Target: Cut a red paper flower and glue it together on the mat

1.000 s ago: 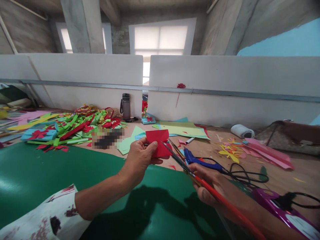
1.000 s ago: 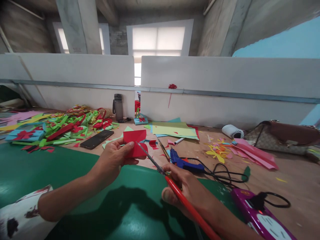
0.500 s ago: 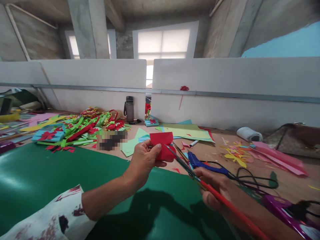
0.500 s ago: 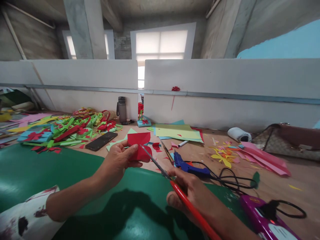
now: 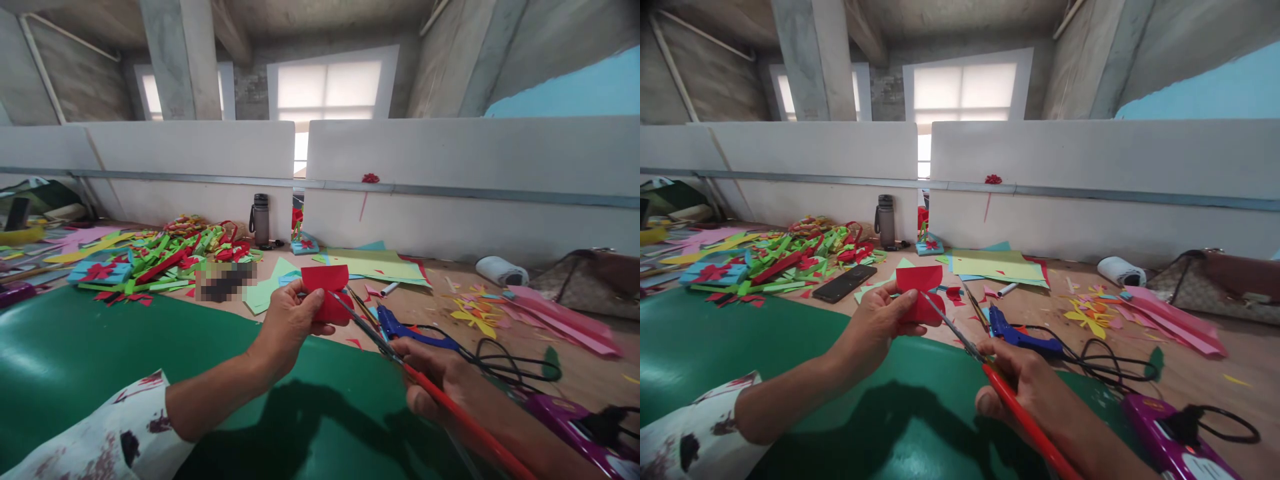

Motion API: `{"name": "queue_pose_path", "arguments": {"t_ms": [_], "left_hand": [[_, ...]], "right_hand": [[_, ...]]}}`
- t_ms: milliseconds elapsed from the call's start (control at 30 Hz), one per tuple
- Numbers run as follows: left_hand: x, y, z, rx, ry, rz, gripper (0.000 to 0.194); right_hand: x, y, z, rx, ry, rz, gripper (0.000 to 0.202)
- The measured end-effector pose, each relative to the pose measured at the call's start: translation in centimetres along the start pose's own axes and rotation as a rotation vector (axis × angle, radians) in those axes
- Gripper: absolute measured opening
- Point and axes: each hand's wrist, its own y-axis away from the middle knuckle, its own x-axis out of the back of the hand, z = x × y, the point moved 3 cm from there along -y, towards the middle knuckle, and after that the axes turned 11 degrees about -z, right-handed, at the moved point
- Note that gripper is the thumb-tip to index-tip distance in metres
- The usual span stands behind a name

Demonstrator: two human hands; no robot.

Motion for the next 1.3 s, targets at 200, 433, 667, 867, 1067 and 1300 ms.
{"name": "queue_pose_path", "arguments": {"t_ms": [200,433,667,867,1067,1300], "left_hand": [[0.1,-0.1,-0.1,-0.001,0.013,-0.003,0.019],[0.1,-0.1,-0.1,-0.004,0.010,-0.013,0.018],[0.2,0.0,-0.2,0.006,0.009,-0.001,0.018],[0.2,-0.1,-0.2,0.015,0.019,0.006,0.019],[0.1,-0.1,-0.2,0.015,0.039,0.009,0.017],[0.4,-0.2,-0.4,0.002,0.025,-0.018,0.020]], "right_hand": [[0.1,0.0,0.1,0.016,0.035,0.026,0.031],[0.7,0.5,-0.7,0.035,0.059,0.072,0.019],[0.3,-0.2,0.4,0.022,-0.037,0.002,0.029],[0.3,-0.1,0.2,0.020,-0.029,-0.001,0.025],[0.3,-0.1,0.1,0.015,-0.042,-0.011,0.027],[0.4,0.0,-0.1,-0.031,-0.061,-0.027,0.042]]}}
